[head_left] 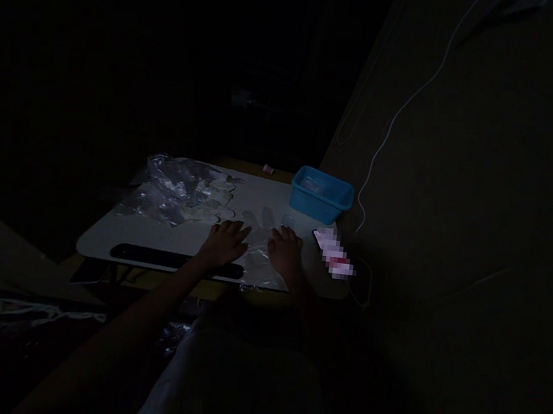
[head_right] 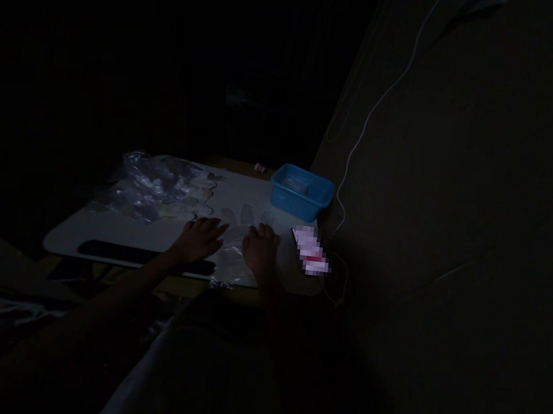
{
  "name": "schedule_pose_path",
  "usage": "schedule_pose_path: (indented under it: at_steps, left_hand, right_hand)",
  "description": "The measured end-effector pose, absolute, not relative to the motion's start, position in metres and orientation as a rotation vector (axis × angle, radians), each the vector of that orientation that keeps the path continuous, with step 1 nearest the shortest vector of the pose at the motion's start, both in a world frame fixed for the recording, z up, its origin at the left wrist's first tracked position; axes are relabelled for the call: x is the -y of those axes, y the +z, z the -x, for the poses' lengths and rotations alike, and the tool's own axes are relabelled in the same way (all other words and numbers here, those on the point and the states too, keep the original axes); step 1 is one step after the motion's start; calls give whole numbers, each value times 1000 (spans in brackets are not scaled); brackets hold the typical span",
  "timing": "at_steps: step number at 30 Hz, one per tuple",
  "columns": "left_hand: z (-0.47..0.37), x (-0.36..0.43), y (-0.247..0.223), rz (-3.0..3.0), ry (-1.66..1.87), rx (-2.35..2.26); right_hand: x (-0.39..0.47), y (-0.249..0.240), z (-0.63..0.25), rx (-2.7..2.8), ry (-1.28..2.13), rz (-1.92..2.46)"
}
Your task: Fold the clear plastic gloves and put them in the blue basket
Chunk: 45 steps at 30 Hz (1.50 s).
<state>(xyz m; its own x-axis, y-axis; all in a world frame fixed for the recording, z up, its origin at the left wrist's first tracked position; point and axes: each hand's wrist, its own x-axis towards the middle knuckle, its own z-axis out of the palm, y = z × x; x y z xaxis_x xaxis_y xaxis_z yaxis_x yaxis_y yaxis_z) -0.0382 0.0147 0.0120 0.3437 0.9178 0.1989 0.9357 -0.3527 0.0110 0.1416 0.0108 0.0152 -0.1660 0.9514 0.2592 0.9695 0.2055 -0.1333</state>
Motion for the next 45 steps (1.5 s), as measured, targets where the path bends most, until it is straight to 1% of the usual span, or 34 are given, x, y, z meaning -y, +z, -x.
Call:
schedule_pose_path:
  at_steps: [3,8,10,13,16,18,22,27,29,34,36,42,45]
  left_hand:
    - [38,-16,12,2486,-252,1710]
    - [38,-16,10,2475,-292,1720]
    - [37,-17,9,2461,-321,1724]
    - [37,-17,8,2461,-331,1710]
    - [38,-17,9,2486,-291,1697]
    - [38,-16,11,2500,-261,1693]
    - [37,-15,13,2496,-222,1685]
    - [38,-16,10,2479,-228,1689]
    - [38,-16,9,2482,-243,1682]
    - [39,-18,8,2496,-240,1677]
    - [39,-18,9,2502,-238,1669]
    - [37,-16,10,2490,-262,1694]
    - [37,-16,11,2489,-312,1711]
  right_hand:
    - [-14,15,-142,2161,-59,1839]
    - [-29,27,-150,2167,142,1900]
    - [-32,33,-151,2210,172,1857]
    - [-27,35,-145,2366,90,1635]
    - [-13,26,-134,2550,-34,1385]
    - [-7,18,-130,2628,-81,1333]
    - [-14,9,-136,2619,-136,1433]
    - [-31,18,-151,2509,-179,1616]
    - [-29,23,-150,2519,-179,1590]
    - [-12,24,-132,2664,-132,1350]
    - [-10,22,-129,2676,-116,1334]
    - [-29,20,-151,2473,-164,1603]
    - [-31,19,-170,2429,-138,1629]
